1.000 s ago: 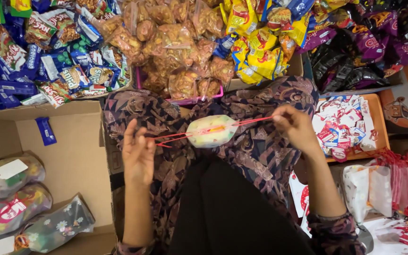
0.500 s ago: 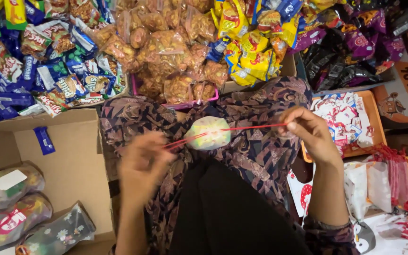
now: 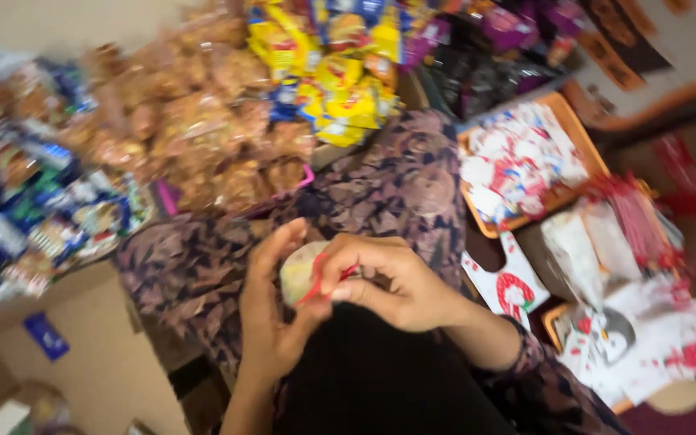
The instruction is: Packing various snack packets into small gift bags and tying them with ribbons.
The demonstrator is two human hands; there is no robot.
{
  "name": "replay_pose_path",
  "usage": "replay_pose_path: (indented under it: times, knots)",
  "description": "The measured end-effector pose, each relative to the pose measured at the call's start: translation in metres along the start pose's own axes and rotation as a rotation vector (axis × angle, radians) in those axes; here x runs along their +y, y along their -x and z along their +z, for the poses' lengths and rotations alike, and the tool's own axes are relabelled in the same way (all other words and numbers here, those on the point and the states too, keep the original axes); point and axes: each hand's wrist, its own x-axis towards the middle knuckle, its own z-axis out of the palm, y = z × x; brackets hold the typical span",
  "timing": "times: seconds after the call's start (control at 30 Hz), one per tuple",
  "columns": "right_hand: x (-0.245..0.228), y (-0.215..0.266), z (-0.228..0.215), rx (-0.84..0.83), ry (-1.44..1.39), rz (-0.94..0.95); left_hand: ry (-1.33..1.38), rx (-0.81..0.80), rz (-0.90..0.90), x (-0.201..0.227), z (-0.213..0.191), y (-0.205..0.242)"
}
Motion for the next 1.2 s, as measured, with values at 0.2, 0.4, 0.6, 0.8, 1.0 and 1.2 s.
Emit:
replay_pose_path:
  times: [0.2, 0.4, 0.6, 0.8, 1.0, 1.2]
  knots:
    - [-0.033, 0.003, -0.022, 0.231, -0.267, -0.206, -0.048, -0.24, -0.037, -0.025, 0.051, 0.021]
    - [0.023, 0.005, -0.101, 0.505, -0.067, -0.067, 0.281, -0.335, -0.45, -0.023, 0.093, -0.013]
    - [0.168, 0.091, -0.205, 0.799, 0.18, 0.209, 0.323, -0.275, -0.384, -0.064, 0.127, -0.028]
    - [0.33, 0.238, -0.283, 0.955, 0.613, 0.754, 0.284, -0.292, -0.402, -0.064, 0.144, -0.04]
    - [0.386, 0.239, -0.283, 0.672, 1.025, 0.92, 0.24, -0.292, -0.464, -0.059, 0.155, -0.046]
    - [0.389, 0.219, -0.281, 0.469, 1.238, 1.054, 0.192, -0.303, -0.518, -0.073, 0.155, -0.037]
